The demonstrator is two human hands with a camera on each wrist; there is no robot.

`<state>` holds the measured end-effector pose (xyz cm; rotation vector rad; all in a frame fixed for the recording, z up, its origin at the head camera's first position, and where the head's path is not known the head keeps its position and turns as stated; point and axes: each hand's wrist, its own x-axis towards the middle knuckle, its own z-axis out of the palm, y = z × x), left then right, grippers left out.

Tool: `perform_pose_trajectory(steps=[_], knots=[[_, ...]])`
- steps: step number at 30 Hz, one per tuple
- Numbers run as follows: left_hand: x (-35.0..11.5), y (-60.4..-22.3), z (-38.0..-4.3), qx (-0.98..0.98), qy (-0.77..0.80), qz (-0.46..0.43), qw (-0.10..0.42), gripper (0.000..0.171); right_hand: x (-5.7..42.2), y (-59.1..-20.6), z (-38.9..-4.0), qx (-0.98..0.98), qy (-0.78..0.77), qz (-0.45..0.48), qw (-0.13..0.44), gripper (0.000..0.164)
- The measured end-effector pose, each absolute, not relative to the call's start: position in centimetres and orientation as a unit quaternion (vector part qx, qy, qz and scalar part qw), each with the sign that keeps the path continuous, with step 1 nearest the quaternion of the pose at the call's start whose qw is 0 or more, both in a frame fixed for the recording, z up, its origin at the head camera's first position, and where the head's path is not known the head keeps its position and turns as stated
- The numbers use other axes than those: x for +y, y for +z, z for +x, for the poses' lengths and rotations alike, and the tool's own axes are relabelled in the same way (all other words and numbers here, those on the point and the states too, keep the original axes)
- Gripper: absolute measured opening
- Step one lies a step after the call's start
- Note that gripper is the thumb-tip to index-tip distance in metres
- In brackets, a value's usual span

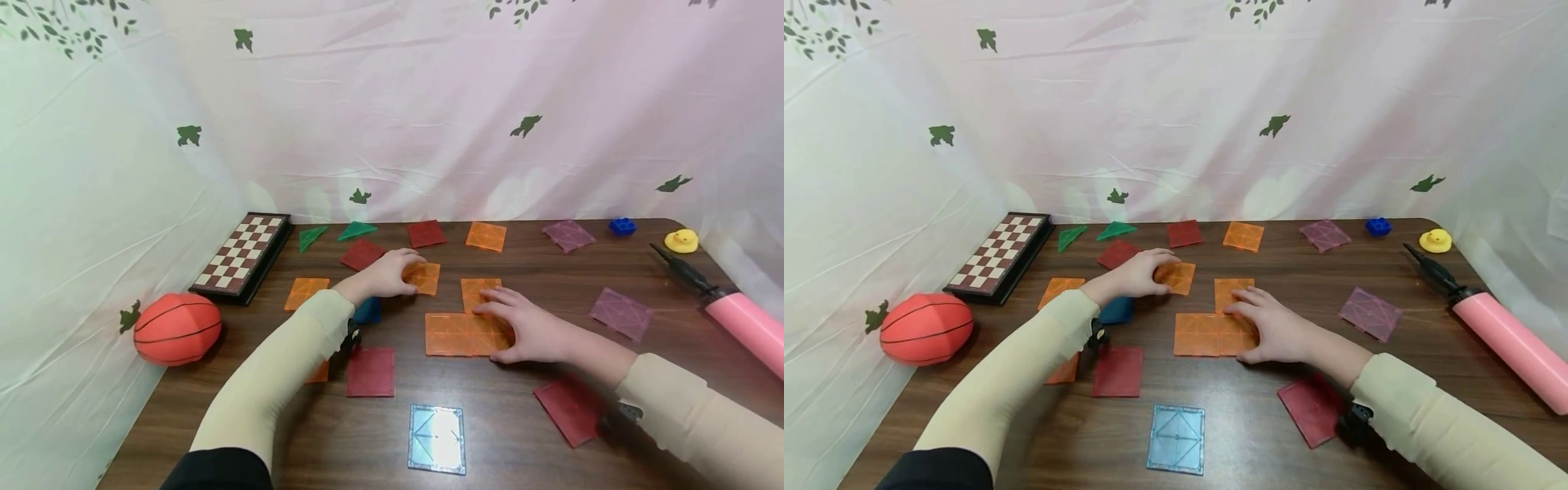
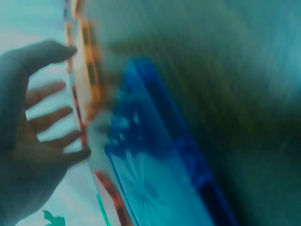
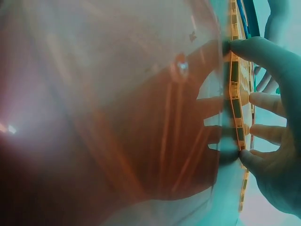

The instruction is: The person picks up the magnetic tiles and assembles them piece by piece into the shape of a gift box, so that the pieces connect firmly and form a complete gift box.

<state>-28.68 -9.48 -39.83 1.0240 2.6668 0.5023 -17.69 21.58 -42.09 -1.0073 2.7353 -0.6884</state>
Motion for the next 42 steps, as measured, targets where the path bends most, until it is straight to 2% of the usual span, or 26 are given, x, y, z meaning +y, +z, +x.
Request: perform_pose_trajectory(steps=[5,21,35,42], knots=[[-9.7,-40.1,-29.6,0.904,0.159,0.369,0.146,0.06,21.2,-41.9,-17.7,0.911,-0.227,-0.336,0.072,0.075],[-6.7,-39.7,-26.9,0.922,0.073,0.367,0.098,0.06,20.9,-42.0,-17.9,0.916,-0.218,-0.331,0.062,0.074],[-5.5,-39.9,-25.4,0.911,0.093,0.383,0.118,0.05,20.9,-41.8,-17.8,0.913,-0.218,-0.34,0.055,0.072],[-5.4,-40.1,-24.4,0.916,0.082,0.378,0.112,0.051,20.8,-41.8,-17.9,0.912,-0.222,-0.339,0.063,0.072]])
